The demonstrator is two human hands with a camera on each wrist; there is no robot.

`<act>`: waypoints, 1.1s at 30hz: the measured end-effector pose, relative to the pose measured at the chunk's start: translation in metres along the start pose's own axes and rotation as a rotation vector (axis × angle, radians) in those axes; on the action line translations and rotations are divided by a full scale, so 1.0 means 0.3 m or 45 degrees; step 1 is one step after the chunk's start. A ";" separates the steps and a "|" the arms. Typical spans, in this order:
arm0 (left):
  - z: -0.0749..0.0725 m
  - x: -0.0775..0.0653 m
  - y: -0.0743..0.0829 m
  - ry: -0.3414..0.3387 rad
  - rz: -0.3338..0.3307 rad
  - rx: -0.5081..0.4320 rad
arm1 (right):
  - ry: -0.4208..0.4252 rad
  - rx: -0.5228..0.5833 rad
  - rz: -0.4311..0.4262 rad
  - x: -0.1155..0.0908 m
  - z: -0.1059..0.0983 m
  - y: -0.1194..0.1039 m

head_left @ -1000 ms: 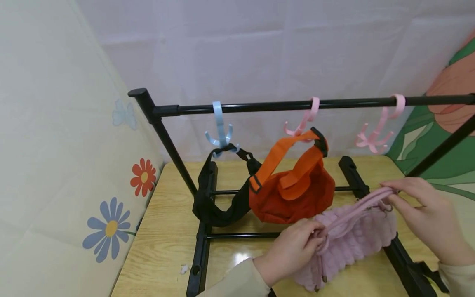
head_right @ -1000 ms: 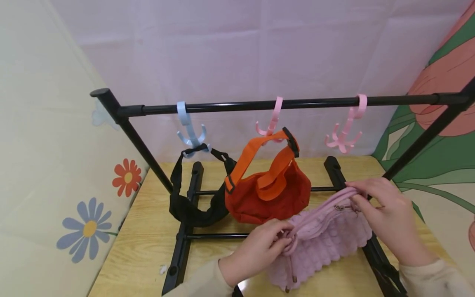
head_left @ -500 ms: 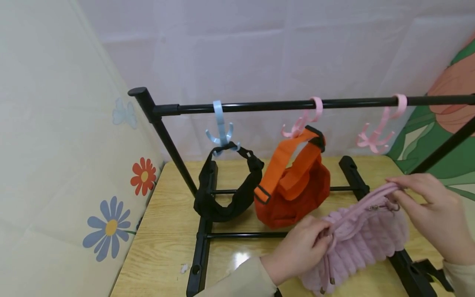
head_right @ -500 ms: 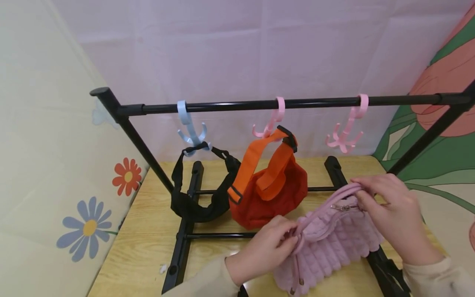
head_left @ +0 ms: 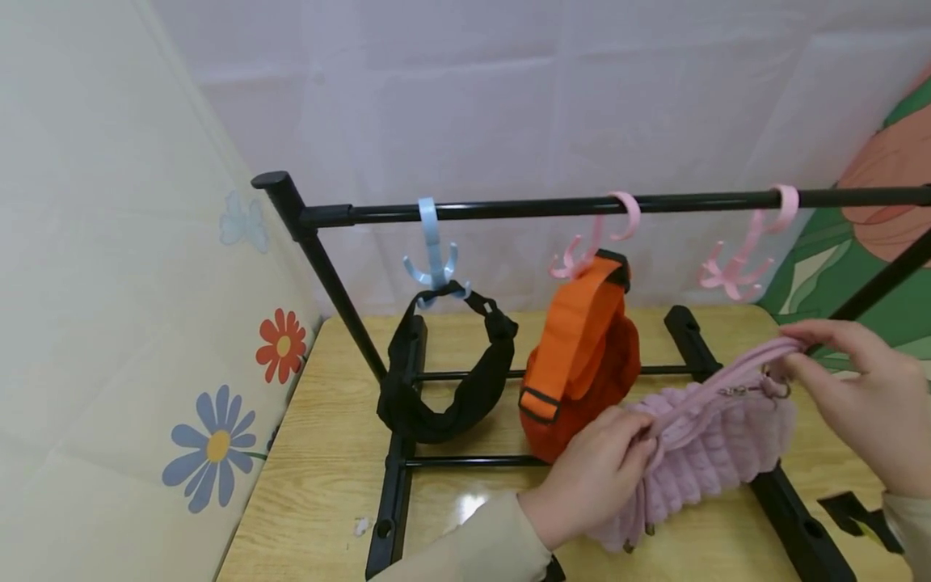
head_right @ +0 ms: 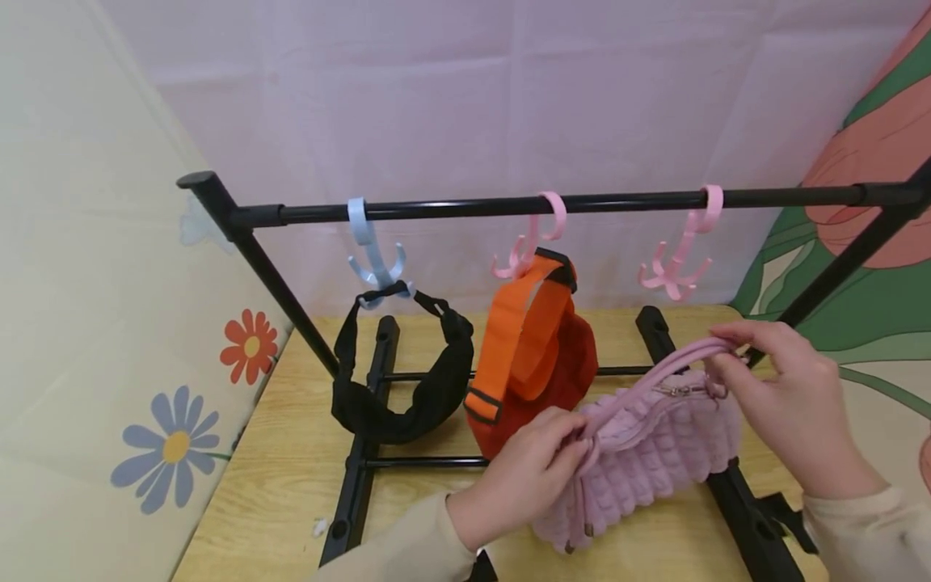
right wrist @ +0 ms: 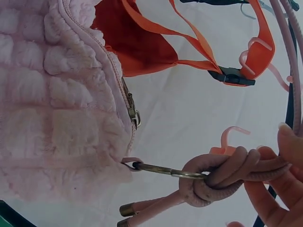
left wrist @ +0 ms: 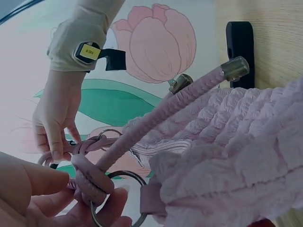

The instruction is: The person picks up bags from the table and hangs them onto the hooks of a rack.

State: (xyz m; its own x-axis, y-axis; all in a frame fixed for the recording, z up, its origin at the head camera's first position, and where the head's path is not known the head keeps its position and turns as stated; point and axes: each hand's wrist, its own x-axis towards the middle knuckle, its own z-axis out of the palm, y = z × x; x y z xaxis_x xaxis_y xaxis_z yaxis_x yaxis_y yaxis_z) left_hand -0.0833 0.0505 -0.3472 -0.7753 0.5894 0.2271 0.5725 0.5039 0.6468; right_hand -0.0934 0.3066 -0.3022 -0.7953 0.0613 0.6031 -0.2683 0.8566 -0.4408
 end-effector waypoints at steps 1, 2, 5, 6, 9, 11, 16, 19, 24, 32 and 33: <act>-0.002 0.001 0.003 0.001 -0.016 0.002 | 0.012 -0.010 -0.006 0.002 0.000 -0.004; -0.004 0.002 0.007 0.002 -0.033 0.003 | 0.024 -0.018 -0.013 0.005 0.001 -0.008; -0.008 0.012 0.019 -0.002 -0.075 -0.001 | 0.080 -0.011 -0.054 0.016 0.001 -0.009; -0.009 0.015 0.023 0.000 -0.080 -0.006 | 0.103 0.008 -0.069 0.022 0.000 -0.007; -0.015 0.028 0.037 -0.012 -0.090 -0.049 | 0.151 0.083 -0.070 0.040 -0.002 0.005; -0.018 0.034 0.044 -0.019 -0.076 -0.087 | 0.161 0.127 -0.053 0.051 -0.006 0.012; -0.025 0.042 0.046 -0.031 -0.016 -0.162 | 0.137 0.142 -0.011 0.070 -0.013 0.013; -0.025 0.043 0.046 -0.019 0.025 -0.221 | 0.137 0.160 -0.043 0.084 -0.018 0.016; -0.023 0.037 0.046 0.030 0.105 -0.260 | 0.148 0.122 -0.018 0.105 -0.024 0.023; -0.019 0.035 0.043 0.058 0.172 -0.196 | 0.121 0.237 0.121 0.117 -0.017 0.048; -0.019 0.035 0.044 0.074 0.187 -0.183 | 0.105 0.255 0.140 0.120 -0.017 0.050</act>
State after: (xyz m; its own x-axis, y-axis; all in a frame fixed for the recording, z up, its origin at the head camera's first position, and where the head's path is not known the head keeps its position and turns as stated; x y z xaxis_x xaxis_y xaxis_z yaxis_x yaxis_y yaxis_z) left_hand -0.0854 0.0599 -0.3322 -0.7030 0.6103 0.3651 0.6396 0.3181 0.6998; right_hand -0.1234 0.3241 -0.2837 -0.7809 0.1975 0.5927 -0.2914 0.7240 -0.6252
